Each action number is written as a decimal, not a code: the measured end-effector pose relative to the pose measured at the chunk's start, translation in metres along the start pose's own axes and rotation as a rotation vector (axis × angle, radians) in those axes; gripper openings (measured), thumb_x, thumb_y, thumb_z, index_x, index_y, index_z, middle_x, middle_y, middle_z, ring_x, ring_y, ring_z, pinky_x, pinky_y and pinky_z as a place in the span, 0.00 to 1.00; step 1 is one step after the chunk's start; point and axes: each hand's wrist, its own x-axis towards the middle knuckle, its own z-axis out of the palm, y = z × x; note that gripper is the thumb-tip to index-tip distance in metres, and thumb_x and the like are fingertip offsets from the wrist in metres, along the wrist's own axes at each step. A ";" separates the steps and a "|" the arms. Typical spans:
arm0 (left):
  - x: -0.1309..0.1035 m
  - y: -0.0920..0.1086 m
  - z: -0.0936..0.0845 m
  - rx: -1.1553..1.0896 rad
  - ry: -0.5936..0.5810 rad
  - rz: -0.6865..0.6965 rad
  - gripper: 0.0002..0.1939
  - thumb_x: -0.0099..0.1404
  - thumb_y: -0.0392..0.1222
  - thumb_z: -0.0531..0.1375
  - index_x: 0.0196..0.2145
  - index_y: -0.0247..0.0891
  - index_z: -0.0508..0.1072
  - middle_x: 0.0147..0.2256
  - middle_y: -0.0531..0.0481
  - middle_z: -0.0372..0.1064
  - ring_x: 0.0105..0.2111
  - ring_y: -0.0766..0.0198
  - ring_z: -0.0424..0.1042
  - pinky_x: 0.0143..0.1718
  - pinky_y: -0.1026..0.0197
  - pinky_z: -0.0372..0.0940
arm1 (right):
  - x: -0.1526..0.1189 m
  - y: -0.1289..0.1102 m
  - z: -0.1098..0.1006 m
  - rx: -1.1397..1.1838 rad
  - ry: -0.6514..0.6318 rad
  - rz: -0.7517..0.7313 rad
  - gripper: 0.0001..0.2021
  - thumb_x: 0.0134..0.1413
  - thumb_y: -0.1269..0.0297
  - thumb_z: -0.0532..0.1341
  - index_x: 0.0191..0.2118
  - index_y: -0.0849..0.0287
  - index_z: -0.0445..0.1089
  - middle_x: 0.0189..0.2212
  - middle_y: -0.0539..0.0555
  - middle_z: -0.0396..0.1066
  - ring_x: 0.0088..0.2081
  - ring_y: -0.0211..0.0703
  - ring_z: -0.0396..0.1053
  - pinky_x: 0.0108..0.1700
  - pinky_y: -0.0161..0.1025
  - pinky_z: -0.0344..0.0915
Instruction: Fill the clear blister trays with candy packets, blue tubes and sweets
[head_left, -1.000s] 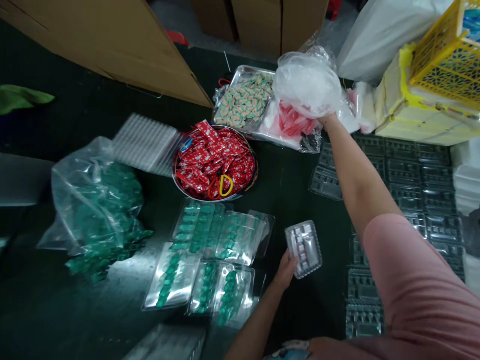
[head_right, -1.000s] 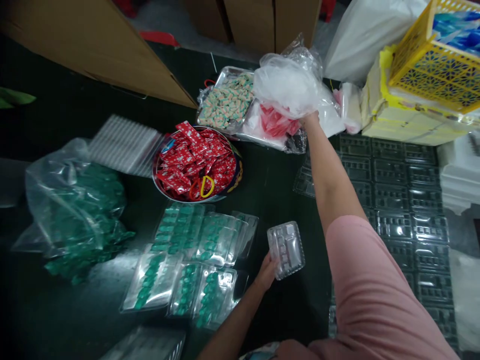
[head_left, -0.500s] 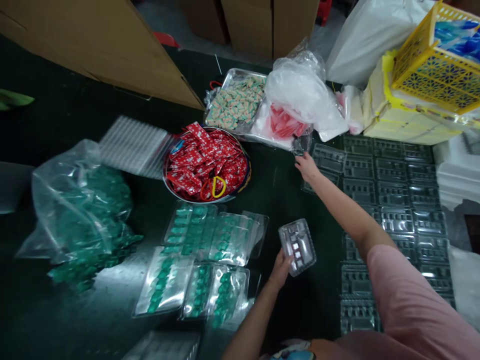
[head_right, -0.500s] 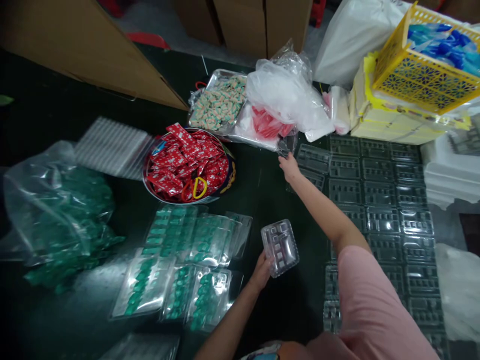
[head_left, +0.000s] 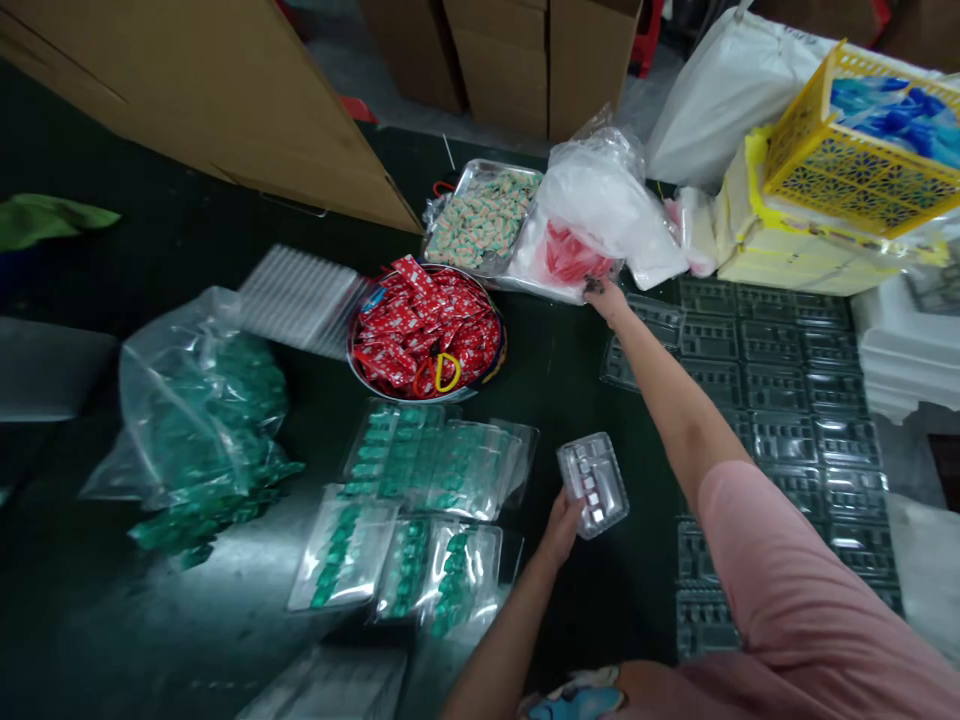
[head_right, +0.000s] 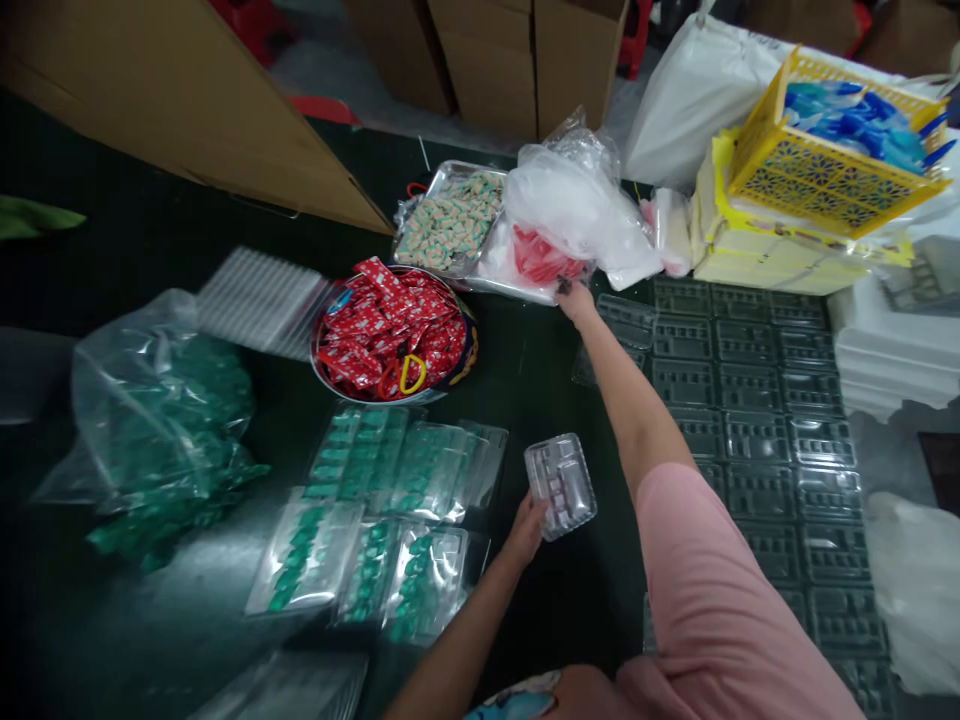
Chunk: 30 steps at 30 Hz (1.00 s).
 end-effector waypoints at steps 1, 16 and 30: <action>0.001 0.002 0.003 -0.013 0.017 -0.010 0.31 0.48 0.52 0.71 0.47 0.35 0.73 0.43 0.40 0.76 0.46 0.48 0.74 0.52 0.44 0.64 | -0.021 -0.002 -0.009 -0.042 0.010 0.012 0.24 0.48 0.69 0.61 0.53 0.67 0.65 0.40 0.59 0.71 0.41 0.45 0.67 0.52 0.49 0.62; -0.014 0.033 0.064 0.004 0.058 0.076 0.25 0.48 0.51 0.71 0.41 0.37 0.71 0.37 0.48 0.75 0.38 0.59 0.74 0.43 0.57 0.66 | -0.359 0.010 -0.031 0.296 -0.400 0.157 0.07 0.44 0.62 0.65 0.32 0.57 0.74 0.27 0.49 0.73 0.30 0.40 0.69 0.35 0.36 0.63; -0.048 0.041 0.091 0.291 0.053 0.250 0.26 0.43 0.46 0.73 0.35 0.37 0.67 0.32 0.53 0.70 0.32 0.65 0.70 0.37 0.61 0.64 | -0.391 0.001 -0.048 0.604 -0.265 0.155 0.10 0.43 0.61 0.64 0.34 0.58 0.72 0.29 0.49 0.72 0.32 0.39 0.68 0.39 0.37 0.65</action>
